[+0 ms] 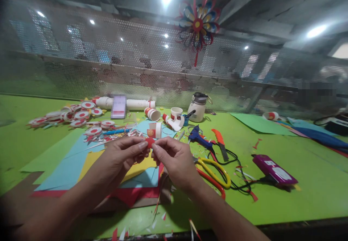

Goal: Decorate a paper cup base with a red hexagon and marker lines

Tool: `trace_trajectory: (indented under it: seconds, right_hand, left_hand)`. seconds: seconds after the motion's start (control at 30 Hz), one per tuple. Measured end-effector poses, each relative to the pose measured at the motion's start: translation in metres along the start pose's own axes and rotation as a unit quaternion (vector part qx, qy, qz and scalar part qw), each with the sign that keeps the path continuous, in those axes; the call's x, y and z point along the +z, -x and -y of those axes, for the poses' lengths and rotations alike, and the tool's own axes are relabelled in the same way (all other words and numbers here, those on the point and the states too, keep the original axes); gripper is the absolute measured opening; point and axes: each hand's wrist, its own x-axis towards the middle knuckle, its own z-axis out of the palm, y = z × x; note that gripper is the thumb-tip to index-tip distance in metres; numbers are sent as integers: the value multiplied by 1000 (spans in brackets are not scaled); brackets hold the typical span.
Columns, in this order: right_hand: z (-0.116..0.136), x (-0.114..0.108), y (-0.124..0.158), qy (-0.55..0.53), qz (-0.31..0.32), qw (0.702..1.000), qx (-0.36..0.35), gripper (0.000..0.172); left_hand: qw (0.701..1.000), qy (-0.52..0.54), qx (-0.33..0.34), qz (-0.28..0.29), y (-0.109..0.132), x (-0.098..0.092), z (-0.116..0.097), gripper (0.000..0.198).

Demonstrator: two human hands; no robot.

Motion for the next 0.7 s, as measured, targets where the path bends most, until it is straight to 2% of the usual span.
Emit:
trace_trajectory:
  seconds: [0.2, 0.37, 0.47, 0.53, 0.6, 0.63, 0.7]
  right_hand:
    - [-3, 6, 1, -9, -16, 1000, -6, 16]
    - [-3, 7, 1, 2, -12, 1000, 5, 18]
    - [3, -6, 1, 58, 4, 998, 18, 22]
    - [7, -23, 1, 139, 26, 990, 28, 25]
    - [7, -48, 5, 277, 70, 958, 36, 28]
    - [6, -63, 9, 352, 83, 931, 36, 28]
    - [-2, -91, 19, 492, 117, 861, 53, 29]
  left_hand:
    - [1000, 9, -8, -1, 0, -1, 2, 14]
    - [1000, 1, -9, -25, -2, -2, 3, 14]
    - [999, -2, -1, -35, -2, -2, -1, 15]
    - [999, 7, 9, -41, -1, -1, -5, 15]
    - [998, 18, 18, -50, 0, -1, -8, 15]
    - [998, 19, 19, -58, 1, -2, -9, 15]
    - [997, 15, 18, -76, 3, -3, -11, 16]
